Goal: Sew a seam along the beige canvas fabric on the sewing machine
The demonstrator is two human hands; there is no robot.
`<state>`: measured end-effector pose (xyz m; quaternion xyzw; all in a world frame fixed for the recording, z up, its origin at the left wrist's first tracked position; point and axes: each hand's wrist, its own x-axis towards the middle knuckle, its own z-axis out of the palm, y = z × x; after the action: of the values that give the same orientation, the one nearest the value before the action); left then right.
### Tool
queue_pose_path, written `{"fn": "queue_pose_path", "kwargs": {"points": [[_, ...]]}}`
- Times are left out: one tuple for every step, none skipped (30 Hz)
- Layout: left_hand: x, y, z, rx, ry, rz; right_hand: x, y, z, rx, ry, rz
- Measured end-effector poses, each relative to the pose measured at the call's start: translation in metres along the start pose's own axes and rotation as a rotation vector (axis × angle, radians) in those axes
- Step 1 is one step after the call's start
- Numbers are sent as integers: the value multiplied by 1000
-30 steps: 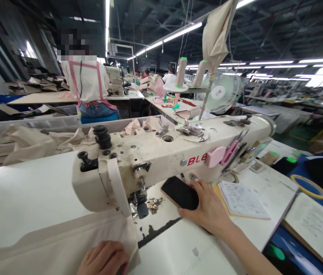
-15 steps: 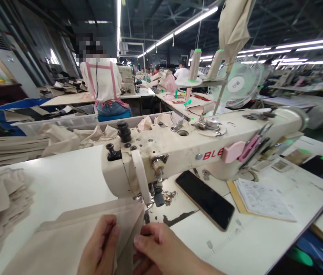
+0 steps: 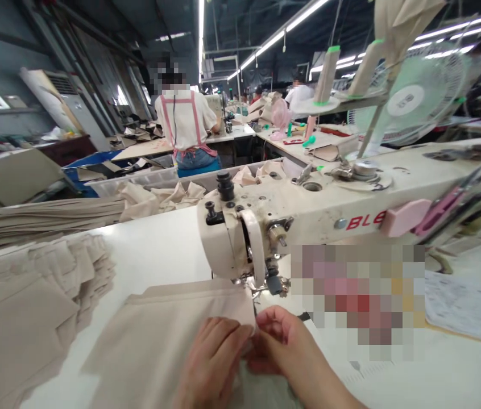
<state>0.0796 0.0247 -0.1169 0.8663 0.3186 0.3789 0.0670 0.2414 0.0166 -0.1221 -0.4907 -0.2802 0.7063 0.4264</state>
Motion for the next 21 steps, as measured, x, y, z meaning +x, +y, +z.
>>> {"fn": "queue_pose_path", "kwargs": {"points": [[2, 1, 1, 19, 29, 28, -1, 1, -1, 12, -12, 16], [3, 2, 1, 47, 50, 56, -2, 1, -2, 21, -24, 33], [5, 2, 1, 76, 61, 84, -4, 1, -3, 24, -36, 48], [6, 3, 1, 100, 54, 100, -6, 1, -4, 22, -46, 59], [6, 4, 0, 116, 36, 111, -8, 1, -5, 15, -52, 67], [7, 5, 0, 123, 12, 122, -11, 1, -5, 5, -56, 74], [7, 6, -1, 121, -7, 125, -13, 1, -6, -7, -56, 80], [7, 7, -1, 118, -1, 128, -15, 1, -7, -19, -57, 82], [7, 7, -1, 116, 2, 129, -16, 1, -7, -32, -58, 82], [6, 7, -1, 116, 8, 127, -16, 1, -8, -45, -60, 79], [6, 7, -1, 119, 14, 126, -16, 1, -9, -59, -64, 72], [6, 7, 0, 122, 14, 126, -16, 1, -9, -74, -70, 63], [6, 7, 0, 126, 9, 126, -15, 2, -10, -90, -77, 52], [6, 7, 0, 131, 2, 129, -14, 3, -11, -106, -83, 41], [6, 7, 1, 138, -6, 134, -13, 5, -11, -123, -90, 31], [6, 7, 1, 146, -6, 141, -11, 6, -13, -140, -95, 22], [6, 7, 1, 157, -8, 146, -10, 8, -14, -154, -100, 14], [7, 8, 2, 170, -5, 151, -9, 11, -16, -165, -106, 9], [7, 8, 2, 183, -2, 153, -7, 13, -17, -175, -111, 5], [8, 8, 2, 196, -3, 156, -6, 15, -19, -184, -116, 2], [8, 8, 2, 204, -5, 157, -5, 16, -20, -193, -120, -1]]}}
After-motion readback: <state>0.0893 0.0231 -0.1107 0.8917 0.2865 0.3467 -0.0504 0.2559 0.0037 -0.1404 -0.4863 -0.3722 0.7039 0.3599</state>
